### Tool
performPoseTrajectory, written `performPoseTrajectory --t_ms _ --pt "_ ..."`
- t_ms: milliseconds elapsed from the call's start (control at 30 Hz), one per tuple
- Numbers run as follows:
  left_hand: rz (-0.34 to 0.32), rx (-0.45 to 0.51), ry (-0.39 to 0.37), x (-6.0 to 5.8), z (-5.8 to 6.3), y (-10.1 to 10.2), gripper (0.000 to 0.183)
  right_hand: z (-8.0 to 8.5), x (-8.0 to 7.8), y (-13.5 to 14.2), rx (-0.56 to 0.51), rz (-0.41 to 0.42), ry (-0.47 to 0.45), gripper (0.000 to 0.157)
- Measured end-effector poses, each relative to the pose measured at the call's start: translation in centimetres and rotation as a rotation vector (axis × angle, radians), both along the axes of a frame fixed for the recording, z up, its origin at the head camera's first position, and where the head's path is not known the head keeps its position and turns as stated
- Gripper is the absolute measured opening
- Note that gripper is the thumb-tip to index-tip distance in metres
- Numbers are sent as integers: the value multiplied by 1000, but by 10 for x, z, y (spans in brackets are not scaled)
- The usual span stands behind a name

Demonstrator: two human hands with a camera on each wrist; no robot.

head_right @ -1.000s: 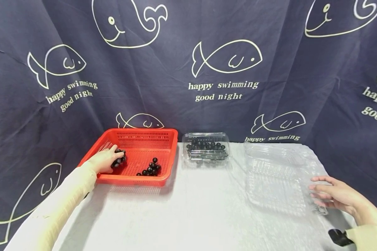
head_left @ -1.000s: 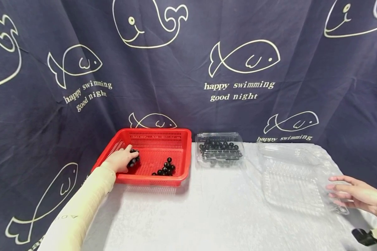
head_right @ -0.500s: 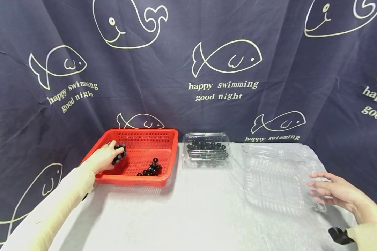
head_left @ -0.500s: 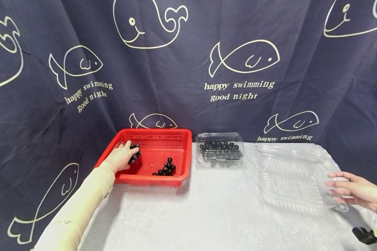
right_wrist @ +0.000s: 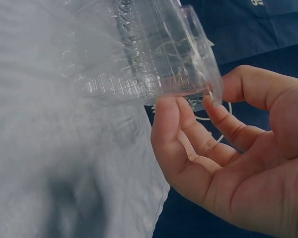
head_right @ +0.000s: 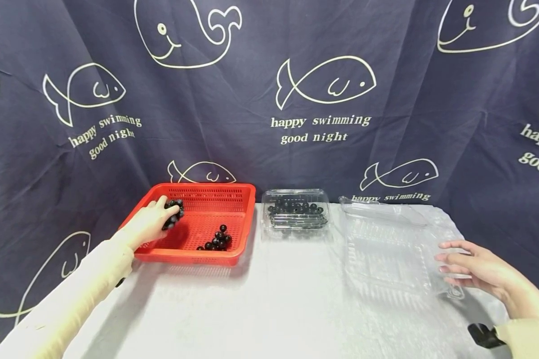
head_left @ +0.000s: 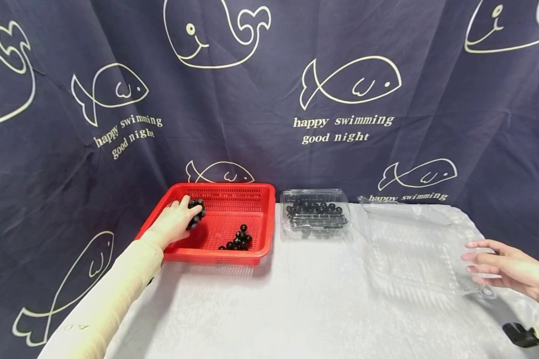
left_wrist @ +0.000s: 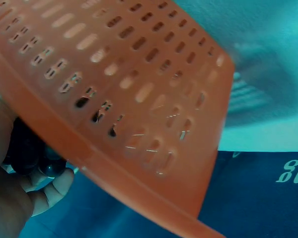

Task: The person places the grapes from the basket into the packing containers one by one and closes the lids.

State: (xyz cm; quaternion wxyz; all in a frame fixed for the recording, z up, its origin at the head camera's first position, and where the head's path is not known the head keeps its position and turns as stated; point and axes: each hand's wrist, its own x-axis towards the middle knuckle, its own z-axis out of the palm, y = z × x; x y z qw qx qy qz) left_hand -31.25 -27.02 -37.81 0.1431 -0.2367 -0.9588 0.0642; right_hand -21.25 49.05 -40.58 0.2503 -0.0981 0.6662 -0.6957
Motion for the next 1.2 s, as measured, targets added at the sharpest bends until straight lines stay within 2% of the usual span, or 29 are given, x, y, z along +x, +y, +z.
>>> performPoseTrajectory --t_ms 333,500,900,1200 --pt "6 18 7 6 9 12 61 7 -1 -8 -61 62 54 48" --pt "-8 32 48 9 11 19 57 11 -2 -16 -79 84 85 49" --pt "-39 67 78 16 21 41 58 27 -1 -45 6 37 169 46" --pt "-58 63 101 18 27 58 58 34 -3 -67 35 39 229 45"
